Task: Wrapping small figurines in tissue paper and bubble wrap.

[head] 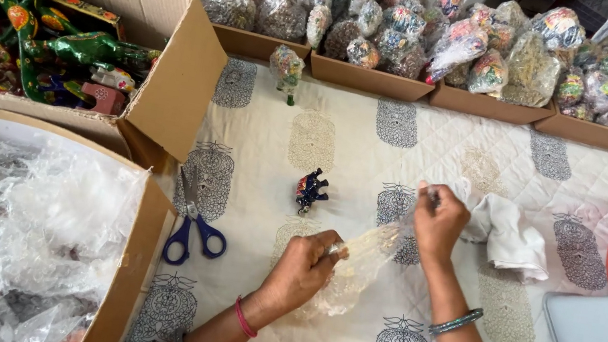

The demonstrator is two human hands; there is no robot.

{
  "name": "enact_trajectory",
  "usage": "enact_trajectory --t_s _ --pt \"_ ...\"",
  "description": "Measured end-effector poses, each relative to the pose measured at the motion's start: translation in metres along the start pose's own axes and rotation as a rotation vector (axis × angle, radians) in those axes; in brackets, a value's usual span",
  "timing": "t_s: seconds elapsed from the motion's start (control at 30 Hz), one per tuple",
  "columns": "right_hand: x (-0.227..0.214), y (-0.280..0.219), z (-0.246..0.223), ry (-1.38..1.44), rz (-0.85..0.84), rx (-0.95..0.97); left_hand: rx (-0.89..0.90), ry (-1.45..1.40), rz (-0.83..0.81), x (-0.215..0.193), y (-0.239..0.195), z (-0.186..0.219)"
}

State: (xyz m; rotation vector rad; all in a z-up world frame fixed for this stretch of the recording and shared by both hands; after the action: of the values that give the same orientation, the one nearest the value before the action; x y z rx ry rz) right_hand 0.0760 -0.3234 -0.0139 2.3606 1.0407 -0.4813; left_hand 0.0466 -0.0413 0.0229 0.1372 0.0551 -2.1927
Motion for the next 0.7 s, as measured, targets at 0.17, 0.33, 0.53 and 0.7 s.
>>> enact_trajectory --t_s 0.17,0.33,0.53,0.7 --pt "-0.035 0.019 0.018 -0.139 0.192 -0.055 0.095 0.048 -0.009 0.001 -0.001 -0.004" --pt "-0.06 0.021 0.018 -0.337 0.327 -0.31 0.142 -0.088 0.09 -0.013 0.012 -0.032" --pt "-0.074 0.029 0.014 -0.531 0.229 0.011 -0.021 -0.263 0.135 -0.02 0.02 -0.094" --pt "-0.008 0.011 -0.031 0.484 -0.478 0.354 0.17 0.309 0.063 -0.006 0.018 -0.065"
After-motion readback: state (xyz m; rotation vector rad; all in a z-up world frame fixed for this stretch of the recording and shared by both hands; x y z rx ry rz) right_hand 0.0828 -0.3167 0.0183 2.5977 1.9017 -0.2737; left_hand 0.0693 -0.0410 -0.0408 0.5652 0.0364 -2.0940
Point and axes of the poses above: each hand's wrist, its own y-axis towards the middle knuckle, its own x-axis out of the palm, z = x × y, the point moved 7 cm from there along y, towards the middle knuckle, and after that the axes turned 6 degrees about x, right-handed, at the moved point
